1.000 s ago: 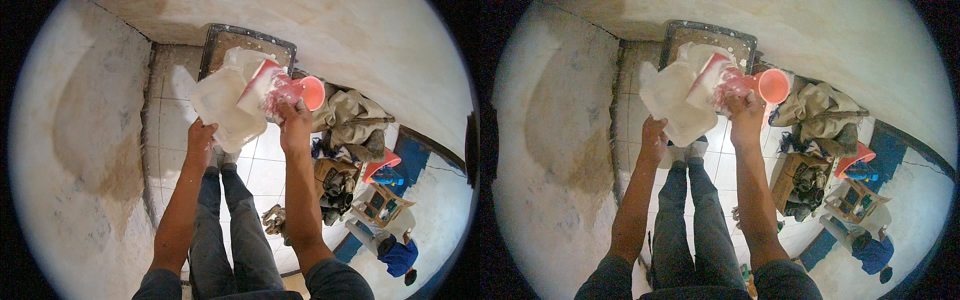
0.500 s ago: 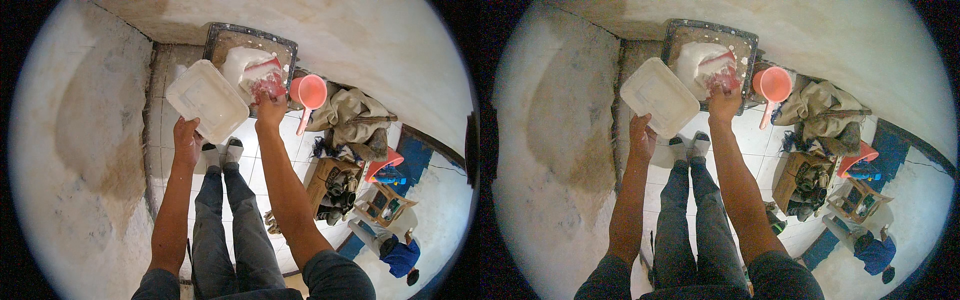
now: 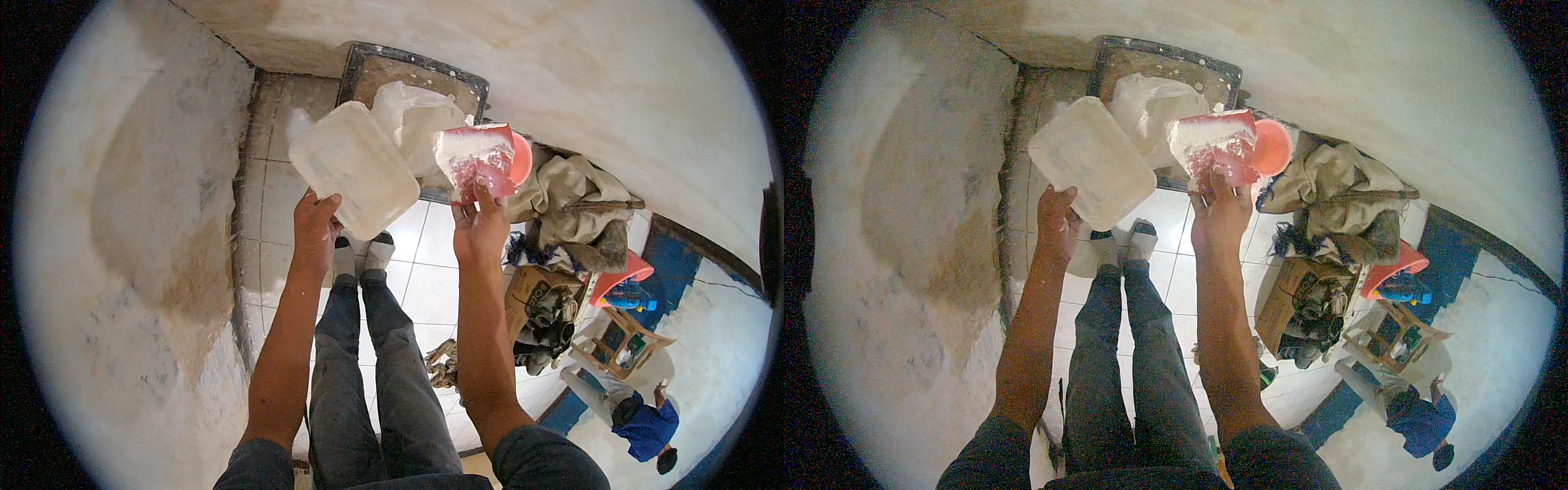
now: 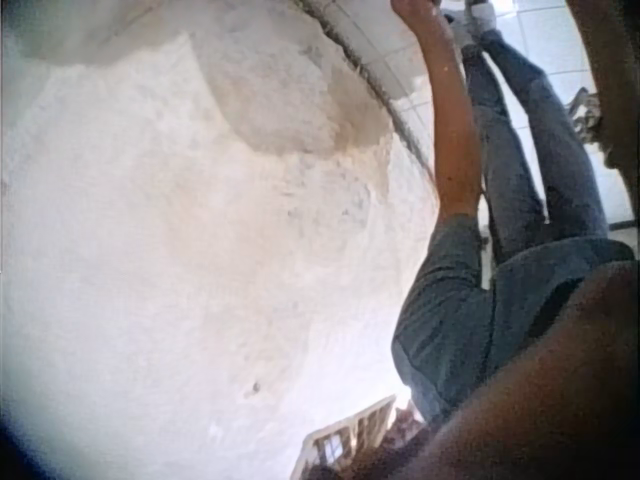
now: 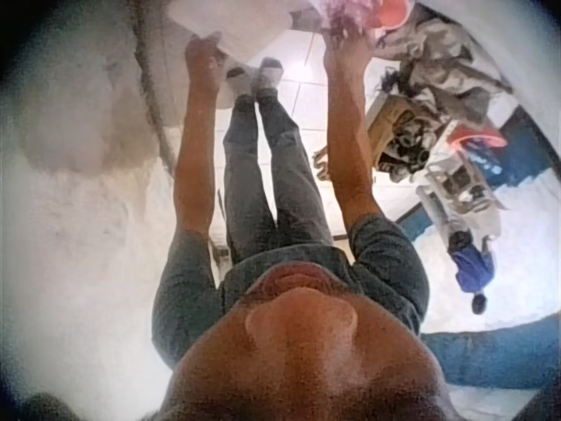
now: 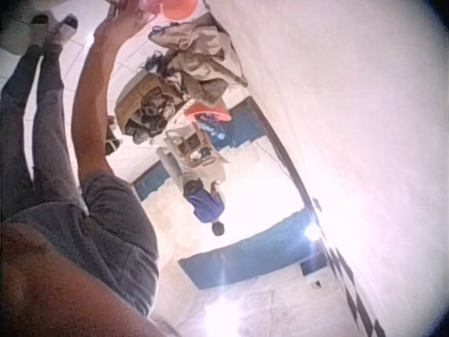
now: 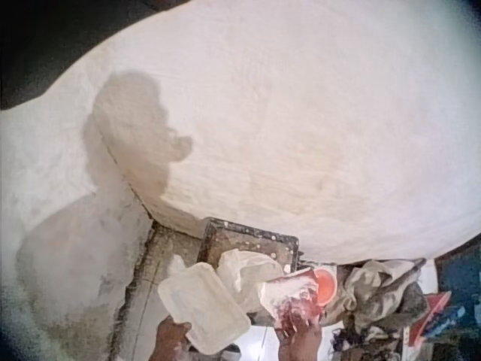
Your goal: The person applies plaster to the corner and surface of a wall using a spatula, gathering more plaster from a container and a palette as needed.
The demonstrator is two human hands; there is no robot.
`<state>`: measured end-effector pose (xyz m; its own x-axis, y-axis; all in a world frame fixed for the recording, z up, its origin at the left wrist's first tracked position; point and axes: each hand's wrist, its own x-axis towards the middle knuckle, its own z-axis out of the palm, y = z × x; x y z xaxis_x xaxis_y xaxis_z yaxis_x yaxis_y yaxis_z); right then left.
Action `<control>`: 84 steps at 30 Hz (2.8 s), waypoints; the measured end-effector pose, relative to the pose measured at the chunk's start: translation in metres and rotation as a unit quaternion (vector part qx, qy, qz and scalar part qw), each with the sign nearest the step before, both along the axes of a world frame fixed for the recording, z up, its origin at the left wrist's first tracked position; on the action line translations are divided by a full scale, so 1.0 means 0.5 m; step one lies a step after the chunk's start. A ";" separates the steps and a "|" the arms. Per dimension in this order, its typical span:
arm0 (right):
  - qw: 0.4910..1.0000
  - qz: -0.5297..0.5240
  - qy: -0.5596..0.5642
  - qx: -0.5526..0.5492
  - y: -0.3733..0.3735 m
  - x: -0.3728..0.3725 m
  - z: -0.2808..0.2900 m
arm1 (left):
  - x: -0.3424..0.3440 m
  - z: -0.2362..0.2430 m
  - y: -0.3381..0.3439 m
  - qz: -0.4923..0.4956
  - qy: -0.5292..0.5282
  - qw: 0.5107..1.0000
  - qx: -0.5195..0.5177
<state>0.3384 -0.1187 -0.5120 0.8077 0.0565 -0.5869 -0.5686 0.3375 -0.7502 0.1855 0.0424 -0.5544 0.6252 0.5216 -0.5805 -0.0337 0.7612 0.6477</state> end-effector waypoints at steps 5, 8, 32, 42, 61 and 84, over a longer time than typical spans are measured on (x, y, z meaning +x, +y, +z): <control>0.988 0.044 -0.110 -0.096 0.025 -0.054 0.074 | 0.011 0.004 -0.011 -0.033 0.010 0.999 -0.013; 0.911 0.178 -0.254 -0.271 0.039 -0.091 0.080 | 0.023 0.019 -0.028 -0.036 0.022 0.999 -0.010; 0.984 0.047 -0.138 -0.105 0.107 -0.021 -0.177 | -0.027 -0.013 -0.001 0.018 0.012 1.000 0.011; 0.997 -0.019 0.050 0.062 0.027 -0.006 -0.108 | -0.014 0.004 0.001 0.023 -0.003 0.999 0.027; 0.695 0.276 -0.513 -0.422 0.049 -0.078 0.206 | 0.028 0.138 -0.034 -0.025 0.069 0.997 0.003; 0.508 0.556 -0.565 -0.337 0.288 -0.107 0.747 | -0.110 0.599 -0.002 0.187 -0.066 0.980 0.029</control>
